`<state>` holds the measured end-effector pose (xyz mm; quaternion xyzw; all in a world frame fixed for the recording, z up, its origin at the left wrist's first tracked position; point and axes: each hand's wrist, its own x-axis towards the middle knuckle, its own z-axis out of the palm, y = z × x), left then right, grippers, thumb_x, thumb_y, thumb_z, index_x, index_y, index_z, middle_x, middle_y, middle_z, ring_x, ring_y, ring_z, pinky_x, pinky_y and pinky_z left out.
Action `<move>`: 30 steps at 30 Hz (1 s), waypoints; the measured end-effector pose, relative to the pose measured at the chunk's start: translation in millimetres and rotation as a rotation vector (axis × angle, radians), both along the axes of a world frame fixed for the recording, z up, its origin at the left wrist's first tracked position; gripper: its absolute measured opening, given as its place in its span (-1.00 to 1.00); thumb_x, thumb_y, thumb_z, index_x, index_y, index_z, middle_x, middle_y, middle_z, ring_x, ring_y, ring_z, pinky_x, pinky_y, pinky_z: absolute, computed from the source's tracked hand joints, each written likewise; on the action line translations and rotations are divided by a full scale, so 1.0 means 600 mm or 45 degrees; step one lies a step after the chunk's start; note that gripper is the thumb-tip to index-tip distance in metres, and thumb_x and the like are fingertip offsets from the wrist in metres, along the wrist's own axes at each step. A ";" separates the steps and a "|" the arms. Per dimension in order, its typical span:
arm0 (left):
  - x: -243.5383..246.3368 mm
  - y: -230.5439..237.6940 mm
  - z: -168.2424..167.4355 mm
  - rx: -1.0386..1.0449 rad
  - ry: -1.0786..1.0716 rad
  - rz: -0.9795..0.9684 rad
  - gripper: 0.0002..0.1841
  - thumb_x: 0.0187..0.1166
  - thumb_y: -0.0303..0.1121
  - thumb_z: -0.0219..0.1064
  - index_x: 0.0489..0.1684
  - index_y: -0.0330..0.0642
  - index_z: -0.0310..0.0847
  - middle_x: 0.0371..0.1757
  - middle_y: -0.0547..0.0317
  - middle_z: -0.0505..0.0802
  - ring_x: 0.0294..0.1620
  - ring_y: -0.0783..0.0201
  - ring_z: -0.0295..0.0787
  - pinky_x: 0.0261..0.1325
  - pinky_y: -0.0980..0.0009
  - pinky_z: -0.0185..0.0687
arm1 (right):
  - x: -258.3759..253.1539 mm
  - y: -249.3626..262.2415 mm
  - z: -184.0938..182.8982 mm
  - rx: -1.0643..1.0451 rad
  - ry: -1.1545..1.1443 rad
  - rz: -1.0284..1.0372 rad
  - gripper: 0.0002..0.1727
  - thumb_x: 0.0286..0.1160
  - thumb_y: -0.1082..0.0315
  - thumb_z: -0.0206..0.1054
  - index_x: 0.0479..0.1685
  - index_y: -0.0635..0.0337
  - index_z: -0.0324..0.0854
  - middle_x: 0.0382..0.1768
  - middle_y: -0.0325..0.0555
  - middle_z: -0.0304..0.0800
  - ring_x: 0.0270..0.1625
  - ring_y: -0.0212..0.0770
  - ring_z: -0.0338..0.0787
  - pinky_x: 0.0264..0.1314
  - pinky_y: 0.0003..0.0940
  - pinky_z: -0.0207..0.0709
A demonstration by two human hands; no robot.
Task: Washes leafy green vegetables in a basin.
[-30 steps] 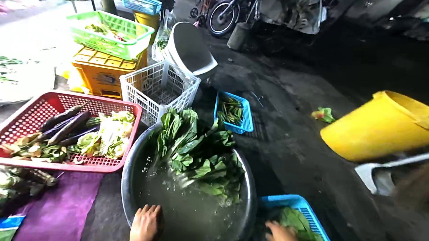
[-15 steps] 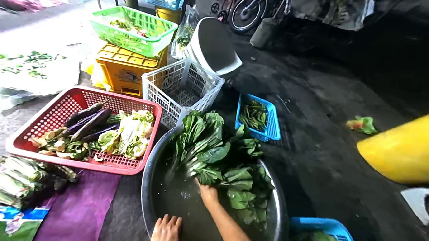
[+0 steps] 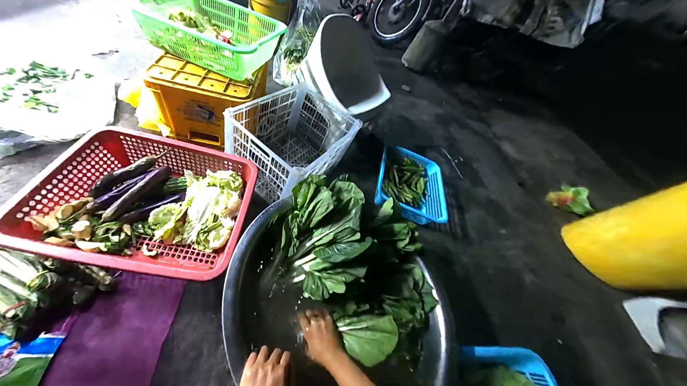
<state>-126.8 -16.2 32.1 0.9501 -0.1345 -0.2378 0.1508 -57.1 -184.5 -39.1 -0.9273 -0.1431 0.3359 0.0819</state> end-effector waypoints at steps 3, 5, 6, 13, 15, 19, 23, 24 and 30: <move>-0.002 0.000 0.003 -0.004 -0.031 0.005 -0.61 0.67 -0.14 0.12 0.08 -0.20 0.79 0.13 -0.07 0.90 0.26 -0.16 0.79 0.23 -0.09 0.60 | -0.020 0.024 -0.022 0.090 0.027 -0.293 -0.26 0.63 0.17 0.26 0.82 0.17 0.23 0.73 0.21 0.35 0.78 0.24 0.28 0.83 0.29 -0.08; -0.001 -0.002 0.005 0.000 -0.020 0.003 -0.59 0.69 -0.12 0.11 0.08 -0.21 0.79 0.13 -0.07 0.90 0.27 -0.16 0.78 0.24 -0.09 0.59 | -0.056 0.041 -0.028 0.290 -0.140 -0.319 -0.37 0.64 0.22 0.25 0.69 0.29 0.41 0.60 0.28 0.53 0.69 0.25 0.45 0.79 0.25 0.10; 0.001 -0.003 0.005 0.014 0.006 -0.004 -0.58 0.70 -0.11 0.09 0.10 -0.20 0.78 0.16 -0.06 0.90 0.30 -0.16 0.77 0.27 -0.09 0.57 | -0.075 0.042 -0.036 0.345 -0.229 -0.254 -0.46 0.68 0.27 0.20 0.60 0.30 0.52 0.53 0.29 0.61 0.63 0.25 0.55 0.74 0.23 0.24; 0.003 -0.003 0.012 0.036 -0.008 0.009 -0.57 0.73 -0.12 0.04 0.17 -0.16 0.78 0.22 -0.04 0.88 0.36 -0.14 0.74 0.34 -0.09 0.55 | -0.032 0.016 -0.025 0.229 0.115 -0.455 -0.16 0.66 0.23 0.29 0.92 0.10 -0.01 0.87 0.26 -0.03 0.90 0.26 -0.02 0.90 0.27 -0.21; 0.002 -0.004 0.014 0.034 0.014 0.004 -0.57 0.74 -0.13 0.04 0.22 -0.18 0.77 0.26 -0.05 0.87 0.40 -0.15 0.71 0.38 -0.10 0.52 | -0.018 0.028 -0.005 0.243 0.097 -0.523 -0.02 0.46 0.27 0.47 0.91 0.08 0.00 0.84 0.28 0.06 0.85 0.29 0.10 0.85 0.29 -0.08; 0.003 -0.005 -0.001 0.025 -0.090 0.008 -0.61 0.72 -0.18 0.08 0.15 -0.20 0.78 0.19 -0.05 0.89 0.34 -0.13 0.75 0.33 -0.08 0.55 | -0.001 0.006 0.108 0.720 -0.141 -0.648 -0.07 0.27 0.38 0.62 0.75 0.24 0.24 0.53 0.30 0.56 0.53 0.18 0.63 0.62 0.08 0.46; 0.006 -0.009 -0.001 0.109 0.015 -0.011 -0.60 0.77 -0.19 0.03 0.25 -0.19 0.72 0.30 -0.02 0.85 0.42 -0.09 0.70 0.43 -0.04 0.50 | -0.005 -0.088 0.339 0.809 -0.191 -0.514 -0.03 0.23 0.43 0.64 0.76 0.16 0.23 0.48 0.20 0.61 0.44 0.03 0.71 0.53 -0.01 0.57; 0.005 -0.011 -0.001 0.129 0.020 -0.008 -0.59 0.78 -0.18 0.02 0.27 -0.17 0.72 0.31 -0.01 0.85 0.44 -0.07 0.69 0.46 -0.03 0.48 | -0.016 -0.113 0.380 0.874 -0.226 -0.513 -0.06 0.21 0.44 0.64 0.72 0.20 0.27 0.44 0.16 0.63 0.41 -0.05 0.72 0.49 -0.09 0.60; -0.013 -0.003 -0.007 0.044 -0.184 0.045 -0.65 0.70 -0.24 0.17 0.13 -0.24 0.80 0.16 -0.15 0.90 0.33 -0.24 0.76 0.37 -0.17 0.54 | -0.091 -0.218 0.450 1.236 -0.508 -0.841 -0.15 0.15 0.50 0.62 0.55 0.37 0.29 0.30 0.08 0.71 0.29 -0.25 0.78 0.37 -0.35 0.69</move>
